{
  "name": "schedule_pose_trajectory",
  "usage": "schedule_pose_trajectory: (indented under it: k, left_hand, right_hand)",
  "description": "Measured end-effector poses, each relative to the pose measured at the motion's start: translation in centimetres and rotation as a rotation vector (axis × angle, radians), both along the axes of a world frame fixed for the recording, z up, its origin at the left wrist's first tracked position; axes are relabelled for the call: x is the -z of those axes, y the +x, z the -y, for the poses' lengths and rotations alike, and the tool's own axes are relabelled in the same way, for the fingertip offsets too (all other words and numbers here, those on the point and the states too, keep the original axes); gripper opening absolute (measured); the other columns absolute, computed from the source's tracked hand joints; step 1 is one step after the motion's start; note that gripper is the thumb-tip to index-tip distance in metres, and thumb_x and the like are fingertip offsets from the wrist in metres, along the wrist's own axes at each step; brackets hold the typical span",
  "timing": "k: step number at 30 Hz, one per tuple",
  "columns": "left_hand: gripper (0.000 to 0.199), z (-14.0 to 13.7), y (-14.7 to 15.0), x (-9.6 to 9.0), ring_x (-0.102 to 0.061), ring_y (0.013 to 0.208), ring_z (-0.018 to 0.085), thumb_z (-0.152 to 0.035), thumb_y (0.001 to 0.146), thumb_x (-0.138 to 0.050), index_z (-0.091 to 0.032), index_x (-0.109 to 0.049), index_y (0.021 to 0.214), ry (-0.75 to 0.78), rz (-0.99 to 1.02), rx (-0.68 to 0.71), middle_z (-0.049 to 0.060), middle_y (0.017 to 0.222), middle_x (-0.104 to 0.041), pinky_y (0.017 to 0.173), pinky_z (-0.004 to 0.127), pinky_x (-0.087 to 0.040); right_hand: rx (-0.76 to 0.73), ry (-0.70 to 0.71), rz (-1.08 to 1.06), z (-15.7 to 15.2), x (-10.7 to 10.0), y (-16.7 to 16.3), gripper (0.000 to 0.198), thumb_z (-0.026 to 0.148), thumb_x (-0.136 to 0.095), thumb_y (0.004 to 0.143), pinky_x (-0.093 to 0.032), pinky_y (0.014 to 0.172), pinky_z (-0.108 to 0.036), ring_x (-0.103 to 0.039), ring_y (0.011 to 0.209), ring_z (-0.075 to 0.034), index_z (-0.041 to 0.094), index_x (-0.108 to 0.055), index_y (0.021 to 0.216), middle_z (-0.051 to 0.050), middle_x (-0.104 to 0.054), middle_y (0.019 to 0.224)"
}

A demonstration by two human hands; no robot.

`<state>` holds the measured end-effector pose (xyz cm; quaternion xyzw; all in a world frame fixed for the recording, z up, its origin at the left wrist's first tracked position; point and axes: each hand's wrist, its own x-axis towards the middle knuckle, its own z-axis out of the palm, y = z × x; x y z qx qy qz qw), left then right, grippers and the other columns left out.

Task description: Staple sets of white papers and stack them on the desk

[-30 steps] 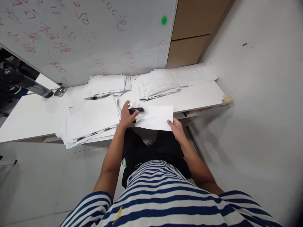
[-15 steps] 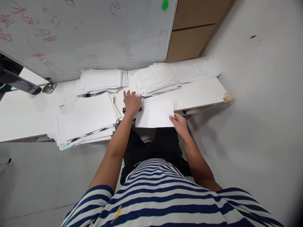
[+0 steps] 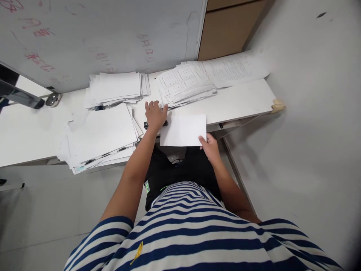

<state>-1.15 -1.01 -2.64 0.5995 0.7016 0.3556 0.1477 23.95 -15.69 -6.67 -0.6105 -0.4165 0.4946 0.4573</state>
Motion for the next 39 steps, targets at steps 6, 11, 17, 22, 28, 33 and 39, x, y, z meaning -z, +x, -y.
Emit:
schedule_pose_trajectory:
  k: [6, 11, 17, 22, 28, 33, 39]
  left_hand:
    - [0.050, 3.1, -2.0, -1.8, -0.060, 0.118, 0.018, -0.057, 0.102, -0.024, -0.022, -0.058, 0.115, 0.212, 0.272, -0.035, 0.009, 0.121, -0.066, 0.101, 0.033, -0.045]
    - [0.044, 6.0, -3.1, 0.3, -0.062, 0.089, 0.022, -0.053, 0.099, -0.038, -0.024, -0.060, 0.075, 0.095, 0.033, 0.018, 0.006, 0.082, -0.068, 0.085, 0.036, -0.046]
    - [0.045, 5.6, -2.6, 1.6, -0.057, 0.081, 0.022, -0.046, 0.101, -0.035, -0.026, -0.052, 0.064, 0.114, -0.016, -0.096, 0.004, 0.070, -0.060, 0.079, 0.035, -0.042]
    - [0.045, 5.6, -2.6, 1.9, -0.056, 0.084, 0.023, -0.046, 0.102, -0.032, -0.026, -0.051, 0.066, 0.139, -0.051, -0.115, 0.005, 0.072, -0.059, 0.081, 0.037, -0.041]
    - [0.044, 5.8, -2.7, 2.3, -0.055, 0.085, 0.023, -0.045, 0.103, -0.031, -0.026, -0.050, 0.068, 0.155, -0.049, -0.099, 0.006, 0.073, -0.059, 0.082, 0.037, -0.040]
    - [0.041, 5.9, -2.4, 2.2, -0.055, 0.084, 0.023, -0.039, 0.103, -0.033, -0.025, -0.049, 0.068, 0.146, -0.065, -0.109, 0.006, 0.072, -0.058, 0.080, 0.037, -0.039]
    - [0.028, 5.4, -2.5, 2.1, -0.057, 0.094, 0.024, -0.037, 0.096, -0.052, -0.023, -0.058, 0.073, -0.077, 0.015, -0.187, 0.008, 0.082, -0.061, 0.090, 0.036, -0.043]
  right_hand:
    - [0.014, 0.039, 0.111, -0.1, -0.6, 0.8, 0.030, 0.049, -0.060, 0.085, -0.040, 0.057, -0.027, -0.052, 0.050, -0.013, 0.021, -0.061, 0.075, 0.006, -0.054, 0.052]
    - [0.115, 0.087, 0.094, -1.0, -2.5, 2.8, 0.021, 0.041, -0.063, 0.083, -0.037, 0.052, -0.025, -0.049, 0.048, -0.011, 0.020, -0.064, 0.079, 0.006, -0.054, 0.054]
    - [0.289, 0.286, 0.016, 0.0, -5.8, 5.3, 0.022, 0.041, -0.065, 0.084, -0.035, 0.049, -0.023, -0.045, 0.049, -0.009, 0.021, -0.061, 0.076, 0.005, -0.052, 0.059]
    - [0.282, 0.236, -0.050, 1.4, -5.2, 4.6, 0.024, 0.042, -0.067, 0.083, -0.034, 0.048, -0.023, -0.043, 0.048, -0.008, 0.021, -0.058, 0.074, 0.006, -0.050, 0.057]
    - [0.274, 0.249, -0.097, 1.7, -4.4, 3.9, 0.024, 0.042, -0.067, 0.084, -0.034, 0.048, -0.023, -0.043, 0.047, -0.008, 0.021, -0.058, 0.076, 0.006, -0.050, 0.056]
    - [0.240, 0.212, -0.153, 1.5, -4.4, 2.5, 0.028, 0.042, -0.073, 0.080, -0.034, 0.048, -0.021, -0.043, 0.048, -0.006, 0.020, -0.059, 0.072, 0.006, -0.052, 0.056]
    - [0.098, 0.111, -0.345, -1.9, -6.0, -2.9, 0.035, 0.048, -0.078, 0.073, -0.028, 0.039, -0.020, -0.043, 0.044, -0.006, 0.021, -0.057, 0.077, 0.007, -0.053, 0.055]
